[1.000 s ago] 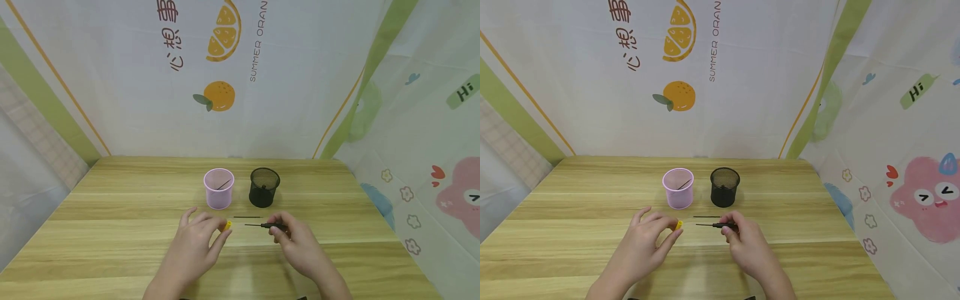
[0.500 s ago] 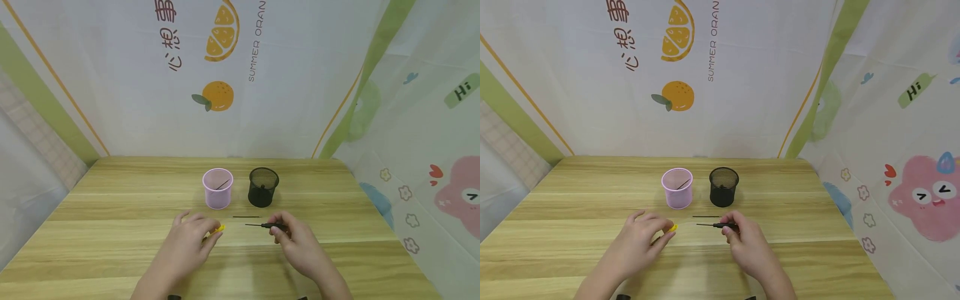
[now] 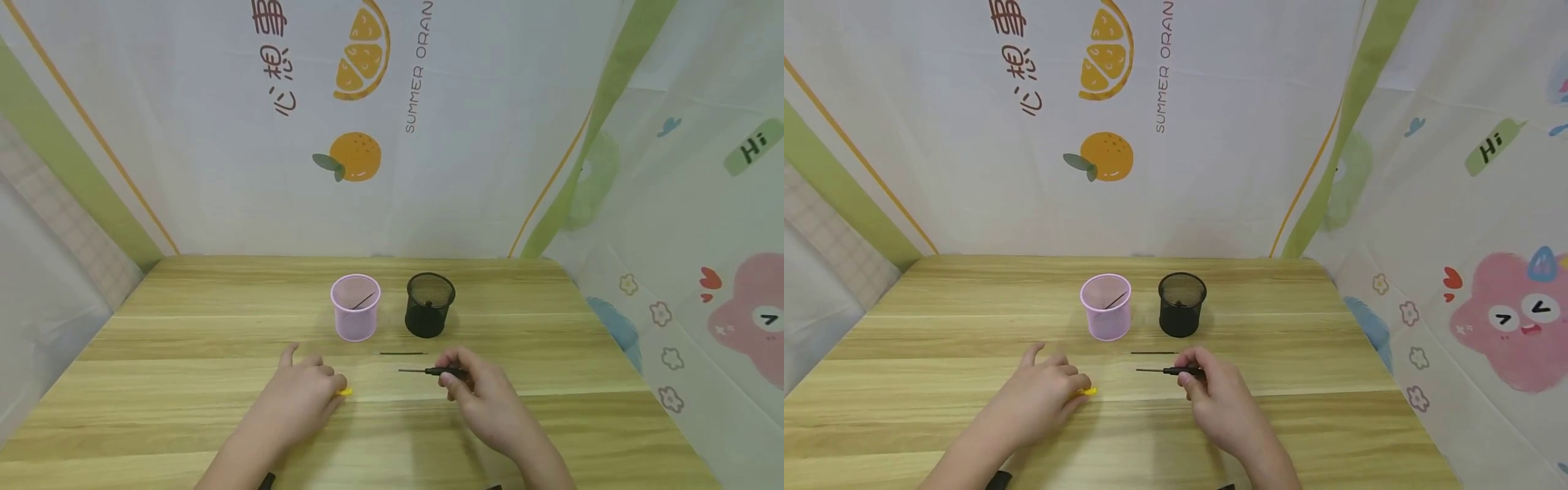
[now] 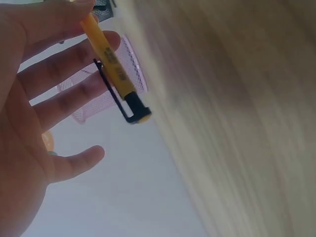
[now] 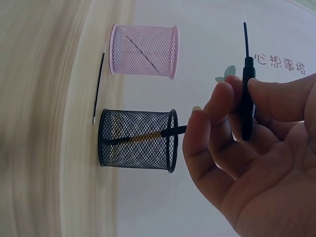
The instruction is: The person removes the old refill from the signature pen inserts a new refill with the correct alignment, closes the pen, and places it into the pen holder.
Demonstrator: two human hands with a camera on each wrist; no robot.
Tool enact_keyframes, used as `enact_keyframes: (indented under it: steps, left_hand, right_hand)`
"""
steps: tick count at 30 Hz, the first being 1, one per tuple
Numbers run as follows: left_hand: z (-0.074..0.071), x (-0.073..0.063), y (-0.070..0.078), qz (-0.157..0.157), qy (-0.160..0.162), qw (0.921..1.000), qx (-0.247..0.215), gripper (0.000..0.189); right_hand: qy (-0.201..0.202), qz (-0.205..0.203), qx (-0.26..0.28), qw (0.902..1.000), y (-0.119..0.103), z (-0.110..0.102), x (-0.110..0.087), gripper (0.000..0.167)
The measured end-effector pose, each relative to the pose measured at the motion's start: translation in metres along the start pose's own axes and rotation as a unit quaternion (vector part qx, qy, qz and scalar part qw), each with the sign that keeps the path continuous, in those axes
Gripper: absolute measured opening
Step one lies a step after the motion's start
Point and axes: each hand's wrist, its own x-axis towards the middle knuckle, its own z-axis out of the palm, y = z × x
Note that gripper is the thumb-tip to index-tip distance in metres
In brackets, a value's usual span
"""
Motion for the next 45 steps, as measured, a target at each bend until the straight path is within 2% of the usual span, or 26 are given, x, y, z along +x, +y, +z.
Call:
enact_keyframes:
  steps: [8, 21, 26, 32, 40, 45]
  left_hand:
    - [0.005, 0.001, 0.000, 0.018, -0.015, 0.9997, -0.001, 0.013]
    - [0.009, 0.001, 0.002, 0.038, -0.012, 0.9991, 0.014, 0.014]
    - [0.009, 0.002, 0.003, 0.035, -0.016, 0.9991, 0.015, 0.014]
    - [0.008, 0.003, 0.004, 0.031, -0.025, 0.9991, 0.015, 0.015]
    - [0.005, 0.003, 0.004, 0.032, -0.028, 0.9991, 0.010, 0.016]
    - [-0.004, 0.005, 0.008, 0.017, -0.004, 0.9998, 0.010, 0.013]
  right_hand:
    - [-0.006, -0.010, -0.002, 0.9999, 0.002, -0.001, -0.001, 0.010]
    - [-0.005, -0.002, -0.009, 0.9999, 0.002, 0.000, -0.001, 0.010]
    - [-0.009, -0.008, -0.008, 0.9999, 0.001, -0.001, -0.001, 0.009]
    - [-0.010, 0.005, -0.011, 0.9999, -0.002, -0.001, 0.000, 0.009]
    - [-0.013, -0.005, -0.014, 0.9998, -0.001, -0.001, 0.000, 0.009]
    - [-0.013, -0.011, -0.015, 0.9997, 0.001, 0.000, 0.001, 0.009]
